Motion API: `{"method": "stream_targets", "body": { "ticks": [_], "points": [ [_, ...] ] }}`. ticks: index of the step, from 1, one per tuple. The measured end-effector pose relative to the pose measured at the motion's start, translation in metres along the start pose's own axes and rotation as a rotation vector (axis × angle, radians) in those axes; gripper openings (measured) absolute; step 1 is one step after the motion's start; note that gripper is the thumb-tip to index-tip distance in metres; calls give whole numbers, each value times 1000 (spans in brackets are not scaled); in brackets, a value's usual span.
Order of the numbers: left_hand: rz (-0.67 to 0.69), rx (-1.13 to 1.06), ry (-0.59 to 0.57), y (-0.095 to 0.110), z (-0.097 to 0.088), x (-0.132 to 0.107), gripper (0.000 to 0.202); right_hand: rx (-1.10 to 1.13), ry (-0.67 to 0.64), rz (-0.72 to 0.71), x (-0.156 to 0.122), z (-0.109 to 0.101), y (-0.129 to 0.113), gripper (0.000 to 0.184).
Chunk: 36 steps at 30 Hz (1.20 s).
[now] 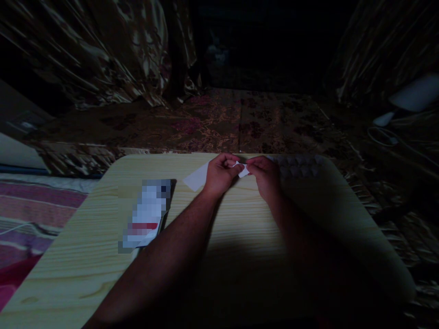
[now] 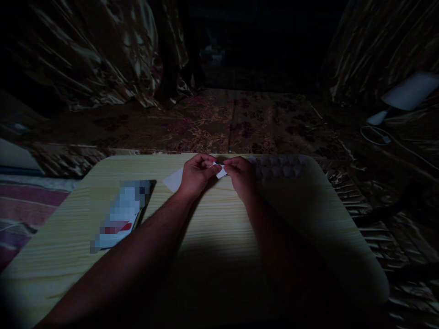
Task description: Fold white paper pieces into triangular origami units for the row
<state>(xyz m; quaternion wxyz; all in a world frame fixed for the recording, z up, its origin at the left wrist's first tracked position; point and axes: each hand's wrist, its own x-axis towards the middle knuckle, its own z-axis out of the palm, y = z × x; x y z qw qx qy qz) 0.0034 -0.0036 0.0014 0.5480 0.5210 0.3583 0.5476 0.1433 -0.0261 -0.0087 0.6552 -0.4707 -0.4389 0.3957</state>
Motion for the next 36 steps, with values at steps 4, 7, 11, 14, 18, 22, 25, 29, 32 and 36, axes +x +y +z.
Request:
{"method": "stream_targets", "body": {
  "ticks": [4, 7, 11, 14, 18, 22, 25, 29, 32, 36],
  "points": [
    [14, 12, 15, 1, 0, 0, 32, -3, 8, 10, 0, -1, 0, 14],
    [18, 2, 22, 3, 1, -1, 31, -12, 15, 29, 0, -1, -1, 15],
    [5, -15, 28, 6, 2, -2, 28, -17, 27, 35, 0, 0, -2, 14],
    [1, -5, 38, 6, 2, -2, 27, 8, 20, 26, -1, 0, -3, 12],
    [10, 16, 56, 6, 2, -2, 24, 38, 9, 25, -1, 0, -2, 12],
    [7, 27, 61, 5, 1, -2, 22, 14, 4, 31, 0, 0, -2, 13],
    [-2, 43, 74, 5, 1, -2, 21, -7, 2, 28, -1, 0, -2, 12],
    [0, 64, 89, 5, 2, -2, 19, -8, -6, 18, -1, 0, -1, 11],
    [3, 64, 91, 4, 2, -1, 18, -18, -7, 8, -1, 0, -1, 10],
    [11, 61, 83, 3, 2, -1, 19, -43, 5, -3, -1, 0, 0, 12]
  ]
}}
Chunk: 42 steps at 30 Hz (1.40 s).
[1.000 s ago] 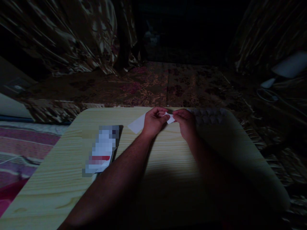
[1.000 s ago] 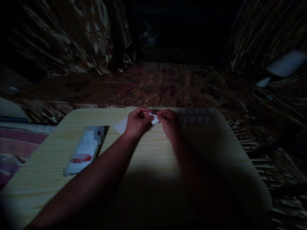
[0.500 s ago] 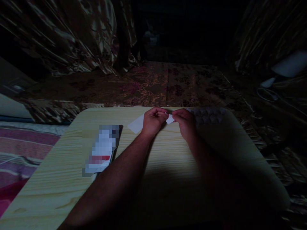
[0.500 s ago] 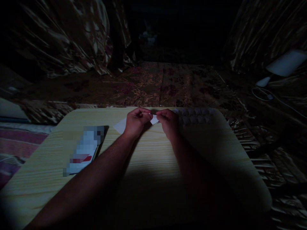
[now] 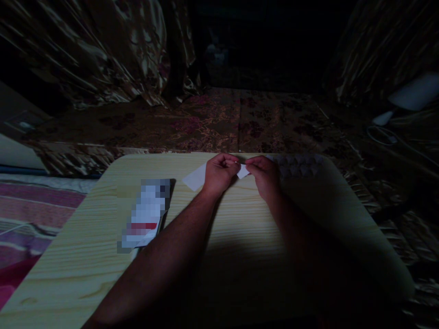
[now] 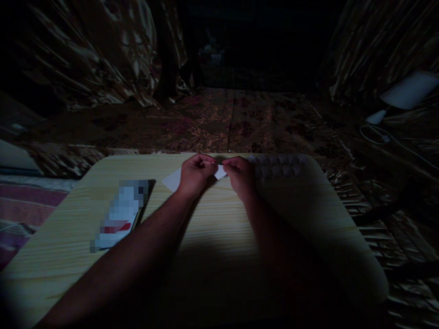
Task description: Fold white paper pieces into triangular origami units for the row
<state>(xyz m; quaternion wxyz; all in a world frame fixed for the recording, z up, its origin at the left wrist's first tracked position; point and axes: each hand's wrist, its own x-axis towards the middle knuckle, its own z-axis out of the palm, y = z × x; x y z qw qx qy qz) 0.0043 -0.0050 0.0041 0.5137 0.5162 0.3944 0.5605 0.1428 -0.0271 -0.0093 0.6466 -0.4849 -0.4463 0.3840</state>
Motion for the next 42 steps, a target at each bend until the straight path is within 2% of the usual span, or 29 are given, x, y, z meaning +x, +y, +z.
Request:
{"method": "stream_targets", "body": {
  "ticks": [10, 17, 25, 35, 42],
  "points": [
    [-33, -31, -84, -3, 2, 0, 48, -6, 25, -30, 2, 0, 3, 12],
    [-35, -56, -79, -4, 0, 2, 49, -21, -1, 22, 0, 2, 1, 20],
    [-16, -30, -101, -4, 0, 1, 44, -79, -24, 35, 0, 1, -3, 13],
    [-20, -45, -133, -7, 1, 1, 45, -162, -51, 15, 2, -2, 6, 12],
    [-39, -60, -141, -3, 0, 0, 45, -183, -43, 40, -1, -1, -3, 14]
  ]
}}
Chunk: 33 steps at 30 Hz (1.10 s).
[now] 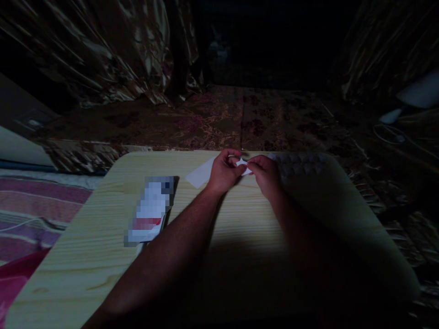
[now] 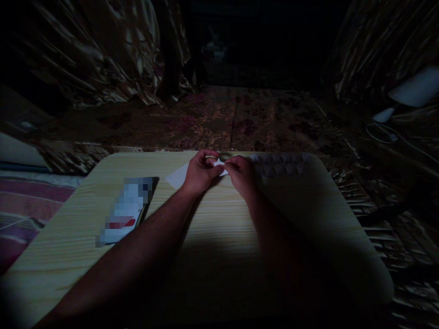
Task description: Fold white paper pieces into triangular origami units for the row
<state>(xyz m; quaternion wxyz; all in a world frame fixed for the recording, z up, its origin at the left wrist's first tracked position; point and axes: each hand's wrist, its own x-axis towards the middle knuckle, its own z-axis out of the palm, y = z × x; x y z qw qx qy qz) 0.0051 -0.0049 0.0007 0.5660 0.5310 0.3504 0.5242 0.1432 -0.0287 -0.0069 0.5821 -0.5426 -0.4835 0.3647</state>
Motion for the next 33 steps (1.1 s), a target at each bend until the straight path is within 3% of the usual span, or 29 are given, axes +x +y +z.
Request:
{"method": "stream_targets", "body": {
  "ticks": [33],
  "points": [
    [-22, 50, -79, -1, -2, -1, 45, -182, 17, -69, -3, -2, -6, 18]
  ]
}}
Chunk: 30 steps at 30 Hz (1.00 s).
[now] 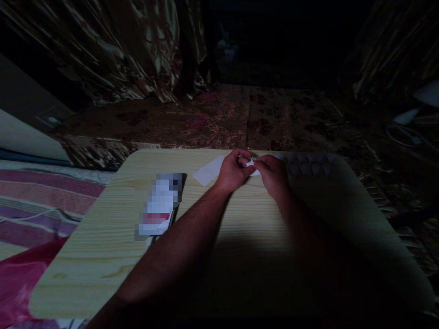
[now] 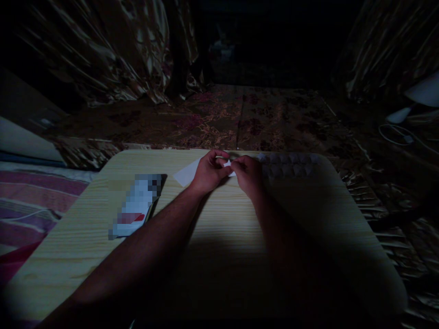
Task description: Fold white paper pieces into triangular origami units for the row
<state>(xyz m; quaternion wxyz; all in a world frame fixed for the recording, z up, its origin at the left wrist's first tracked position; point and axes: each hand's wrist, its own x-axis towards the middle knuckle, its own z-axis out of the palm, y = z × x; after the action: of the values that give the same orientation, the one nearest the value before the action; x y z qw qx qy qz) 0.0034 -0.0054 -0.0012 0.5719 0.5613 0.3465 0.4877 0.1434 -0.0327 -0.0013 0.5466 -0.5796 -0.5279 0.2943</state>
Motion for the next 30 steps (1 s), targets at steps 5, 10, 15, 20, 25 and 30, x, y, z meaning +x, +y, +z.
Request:
{"method": "stream_targets", "body": {
  "ticks": [5, 10, 15, 20, 25, 30],
  "points": [
    [0, 6, -9, 1, 0, 0, 45, -21, 3, -11, 0, 1, 1, 18],
    [-7, 14, -20, 2, 0, -1, 46, -19, 3, -2, -1, 1, 1, 19],
    [1, 21, -35, 2, 0, -2, 46, -34, -9, -25, -1, 0, 0, 17],
    [-1, 25, -28, 0, 0, 0, 45, 4, -12, -23, 0, 1, 3, 17],
    [-4, -9, 6, -1, 0, 1, 46, 53, -14, -12, 1, 2, 5, 18],
    [-12, -16, 0, 0, 0, 0, 46, 40, -15, -10, 1, 1, 5, 14]
  ]
}}
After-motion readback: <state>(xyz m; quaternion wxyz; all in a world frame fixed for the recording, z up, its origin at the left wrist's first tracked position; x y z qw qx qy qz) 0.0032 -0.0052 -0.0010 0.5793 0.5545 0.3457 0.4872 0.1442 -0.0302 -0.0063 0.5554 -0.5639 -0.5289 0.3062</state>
